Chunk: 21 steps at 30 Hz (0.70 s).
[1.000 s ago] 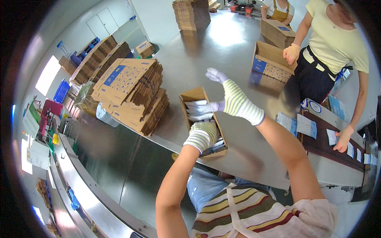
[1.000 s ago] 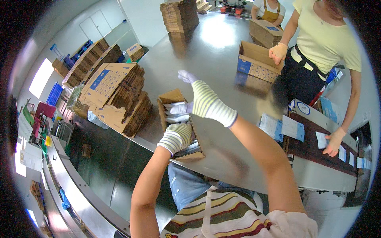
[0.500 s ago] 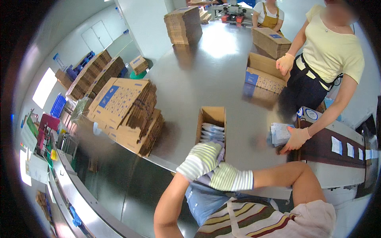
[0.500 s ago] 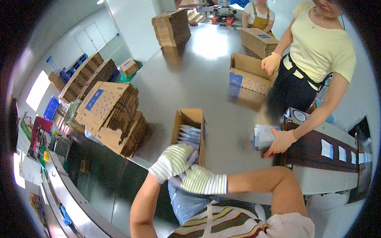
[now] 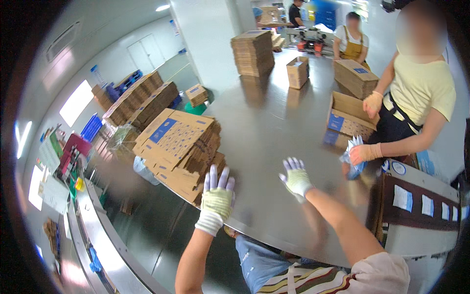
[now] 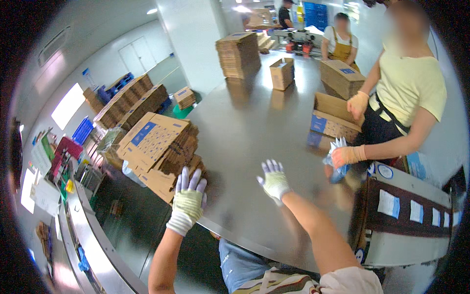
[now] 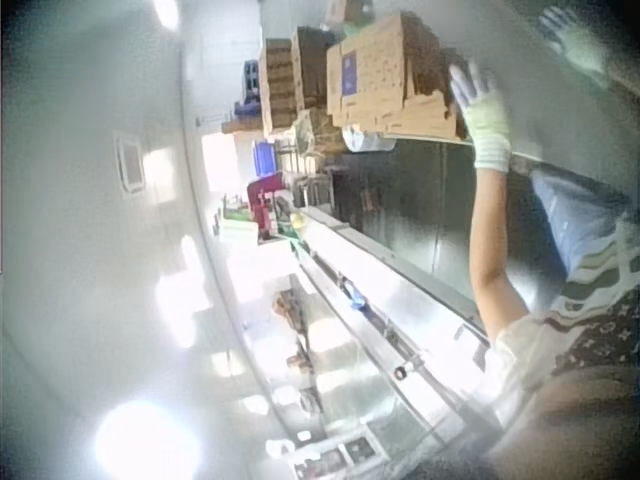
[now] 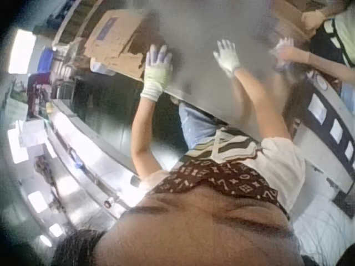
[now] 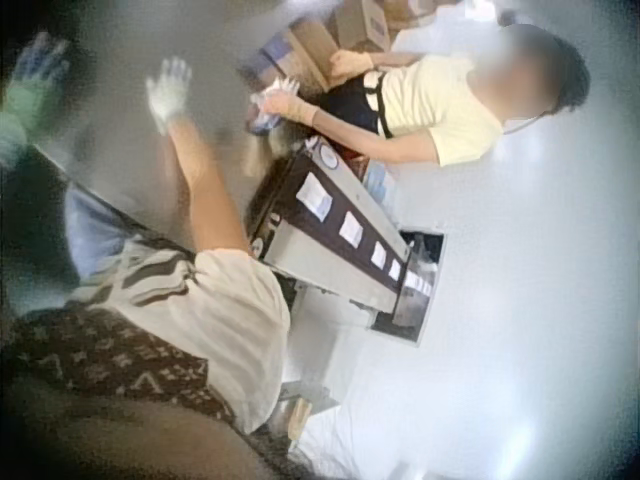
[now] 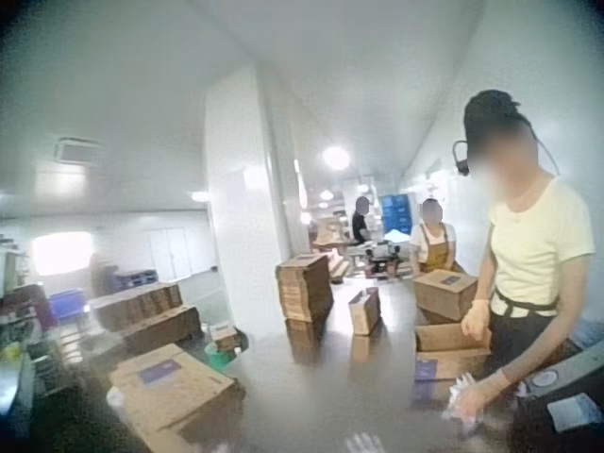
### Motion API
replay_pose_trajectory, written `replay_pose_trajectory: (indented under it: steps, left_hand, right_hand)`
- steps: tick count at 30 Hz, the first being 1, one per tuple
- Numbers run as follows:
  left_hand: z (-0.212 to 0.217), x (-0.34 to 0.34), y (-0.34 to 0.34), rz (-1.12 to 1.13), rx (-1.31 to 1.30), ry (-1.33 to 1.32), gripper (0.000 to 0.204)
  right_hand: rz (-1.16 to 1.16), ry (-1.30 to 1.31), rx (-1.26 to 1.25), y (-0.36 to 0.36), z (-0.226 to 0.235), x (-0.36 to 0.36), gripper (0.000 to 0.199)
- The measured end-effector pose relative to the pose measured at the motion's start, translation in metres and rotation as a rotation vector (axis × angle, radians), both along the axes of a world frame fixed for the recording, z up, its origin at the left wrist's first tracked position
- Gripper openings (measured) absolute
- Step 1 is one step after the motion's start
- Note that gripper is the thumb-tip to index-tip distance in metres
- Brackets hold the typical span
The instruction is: The person takes items from a conveyor belt and packs them into a cardboard box.
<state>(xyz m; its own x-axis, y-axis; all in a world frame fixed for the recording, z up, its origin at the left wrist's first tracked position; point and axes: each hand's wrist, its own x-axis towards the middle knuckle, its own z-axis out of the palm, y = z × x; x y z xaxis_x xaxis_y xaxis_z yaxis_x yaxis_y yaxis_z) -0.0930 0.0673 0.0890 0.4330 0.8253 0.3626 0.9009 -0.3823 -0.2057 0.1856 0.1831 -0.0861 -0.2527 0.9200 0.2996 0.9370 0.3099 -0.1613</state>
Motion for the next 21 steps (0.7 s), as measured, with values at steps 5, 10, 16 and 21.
replay_pose_trajectory:
  steps: [5,10,16,21]
  left_hand:
    - [0.047,-0.007,0.068,0.124,0.226,0.043,0.053]
    - [0.093,-0.013,0.136,0.452,-0.025,-0.004,0.066]
    - [0.083,-0.023,0.142,0.483,-0.025,0.033,0.041]
    - [0.065,-0.029,0.103,0.353,0.094,0.089,0.024]
  right_hand:
    - [0.061,0.029,0.016,-0.042,0.000,0.015,0.060]
    - [0.044,0.020,-0.042,-0.047,-0.002,0.013,0.060]
    - [0.069,0.099,-0.043,-0.049,0.011,0.009,0.057]
    - [0.083,0.095,0.015,-0.052,0.005,0.013,0.055]
